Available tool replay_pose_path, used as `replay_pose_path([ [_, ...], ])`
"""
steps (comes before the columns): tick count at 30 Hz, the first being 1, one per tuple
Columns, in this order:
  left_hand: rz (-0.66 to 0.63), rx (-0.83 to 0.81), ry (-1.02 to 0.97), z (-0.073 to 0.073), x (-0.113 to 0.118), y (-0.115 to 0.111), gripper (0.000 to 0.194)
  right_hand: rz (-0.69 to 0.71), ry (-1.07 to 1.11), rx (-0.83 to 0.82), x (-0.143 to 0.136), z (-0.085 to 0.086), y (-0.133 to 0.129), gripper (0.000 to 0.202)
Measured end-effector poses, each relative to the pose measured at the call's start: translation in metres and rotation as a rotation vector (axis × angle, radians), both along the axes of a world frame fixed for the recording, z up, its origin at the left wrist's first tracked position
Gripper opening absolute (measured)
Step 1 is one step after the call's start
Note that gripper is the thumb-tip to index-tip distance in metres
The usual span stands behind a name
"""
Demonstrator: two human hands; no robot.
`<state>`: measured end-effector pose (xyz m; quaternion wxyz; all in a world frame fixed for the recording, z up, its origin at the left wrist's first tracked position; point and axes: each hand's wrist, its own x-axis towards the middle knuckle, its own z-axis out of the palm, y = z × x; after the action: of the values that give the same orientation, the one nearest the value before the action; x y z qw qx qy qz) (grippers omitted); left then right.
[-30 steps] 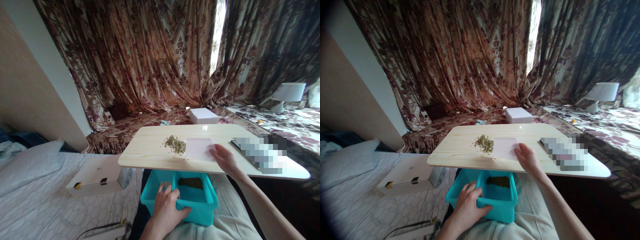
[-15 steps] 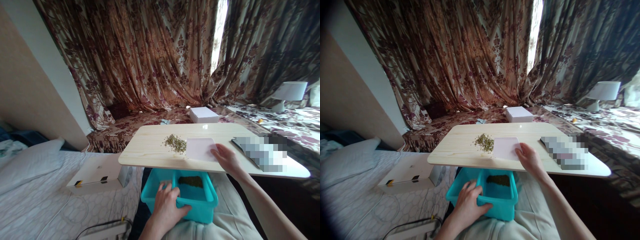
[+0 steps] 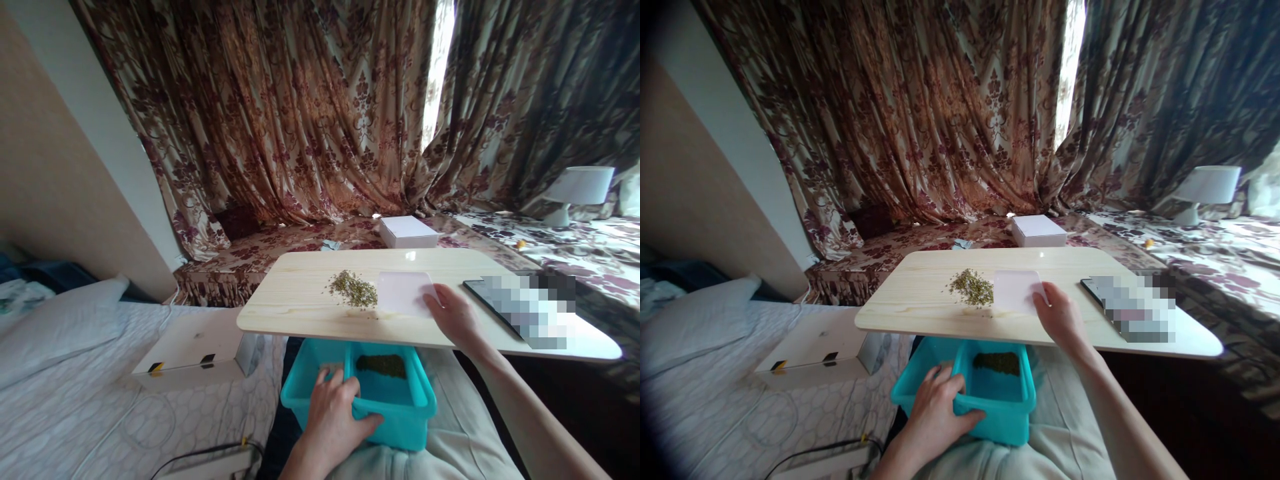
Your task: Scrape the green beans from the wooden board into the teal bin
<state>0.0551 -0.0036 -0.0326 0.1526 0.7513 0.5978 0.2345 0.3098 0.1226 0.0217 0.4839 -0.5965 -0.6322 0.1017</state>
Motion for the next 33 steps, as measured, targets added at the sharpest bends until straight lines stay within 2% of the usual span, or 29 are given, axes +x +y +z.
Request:
replay_pose_path([
  [4,0.007,-0.001,-0.002,-0.002,0.000,-0.001,0.029,0.067,0.133,-0.026,0.009,-0.006,-0.008,0.013],
  [8,0.007,0.001,0.005,-0.003,-0.001,-0.001,0.029,0.122,0.223,-0.093,0.006,-0.009,-0.015,0.012],
  [12,0.002,0.005,0.011,-0.004,-0.001,0.000,0.030,0.099,0.295,-0.087,0.001,-0.011,-0.008,0.012],
  [16,0.008,0.007,0.011,-0.005,-0.001,0.001,0.030,0.071,0.309,-0.060,-0.001,-0.017,0.003,0.009],
  [20,0.012,-0.002,0.012,-0.006,-0.001,0.000,0.030,0.106,0.323,-0.067,-0.004,-0.022,0.006,0.010],
  [33,0.010,-0.020,0.025,-0.004,-0.002,0.000,0.029,0.175,0.355,-0.084,-0.017,-0.020,0.010,0.014],
])
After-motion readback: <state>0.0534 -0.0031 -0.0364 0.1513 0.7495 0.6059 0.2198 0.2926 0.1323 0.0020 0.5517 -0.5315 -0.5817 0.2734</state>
